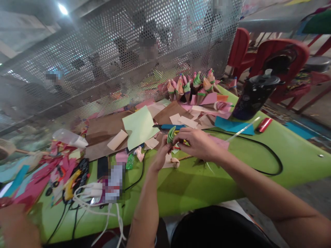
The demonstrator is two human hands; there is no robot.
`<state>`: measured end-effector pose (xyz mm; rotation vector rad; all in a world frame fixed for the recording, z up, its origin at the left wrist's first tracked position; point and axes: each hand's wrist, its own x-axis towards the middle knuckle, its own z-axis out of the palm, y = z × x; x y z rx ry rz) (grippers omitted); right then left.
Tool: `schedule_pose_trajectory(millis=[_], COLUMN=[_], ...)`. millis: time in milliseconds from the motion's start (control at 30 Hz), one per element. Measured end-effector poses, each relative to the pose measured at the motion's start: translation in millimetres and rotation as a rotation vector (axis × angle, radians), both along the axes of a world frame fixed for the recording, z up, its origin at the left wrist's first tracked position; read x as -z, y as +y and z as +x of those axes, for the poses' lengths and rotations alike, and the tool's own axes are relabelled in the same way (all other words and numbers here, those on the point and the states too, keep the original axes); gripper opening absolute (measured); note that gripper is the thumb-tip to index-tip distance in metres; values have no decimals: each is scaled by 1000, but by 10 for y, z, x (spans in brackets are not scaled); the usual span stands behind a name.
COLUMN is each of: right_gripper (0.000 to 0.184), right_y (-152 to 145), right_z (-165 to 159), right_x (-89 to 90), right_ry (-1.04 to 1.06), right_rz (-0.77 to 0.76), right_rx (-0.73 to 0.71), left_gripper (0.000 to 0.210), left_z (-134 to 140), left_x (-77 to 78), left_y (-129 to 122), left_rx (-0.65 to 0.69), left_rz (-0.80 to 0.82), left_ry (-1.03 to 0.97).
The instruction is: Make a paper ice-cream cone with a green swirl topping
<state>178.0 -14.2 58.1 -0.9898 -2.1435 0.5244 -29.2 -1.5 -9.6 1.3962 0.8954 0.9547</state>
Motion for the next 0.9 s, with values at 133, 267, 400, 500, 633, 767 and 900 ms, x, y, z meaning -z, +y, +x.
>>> schedule_pose_trajectory(millis=[133,267,400,500,633,767,900], right_gripper=[20,16,14,14,16,16,18], right_y=[-2,-65,-136,-133,-97,-119,-158], right_z=[133,470,883,1100,1071,665,195], right_x=[-39,-48,61,177,233,215,337], right_ry=[35,9,-101,-200,-331,-426,-663], right_rz=[24,-21,-57,-76,-99,-135,-65], right_rx=[31,102,284,404,433,178,39], left_gripper=[18,17,21,25,27,28,31], left_z=[-7,-19,-21,-25,-58,-95,-101], left_x=[-18,-51,-127,-190,-226,-208,-192], left_y=[25,41,24,13,30,64,75], left_rx=[-49,-90,-71,-75,-89,-134,-138], left_rz=[-5,-9,-25,-17,-4,-15,-20], left_ry=[48,70,54,7,-33,-27,-13])
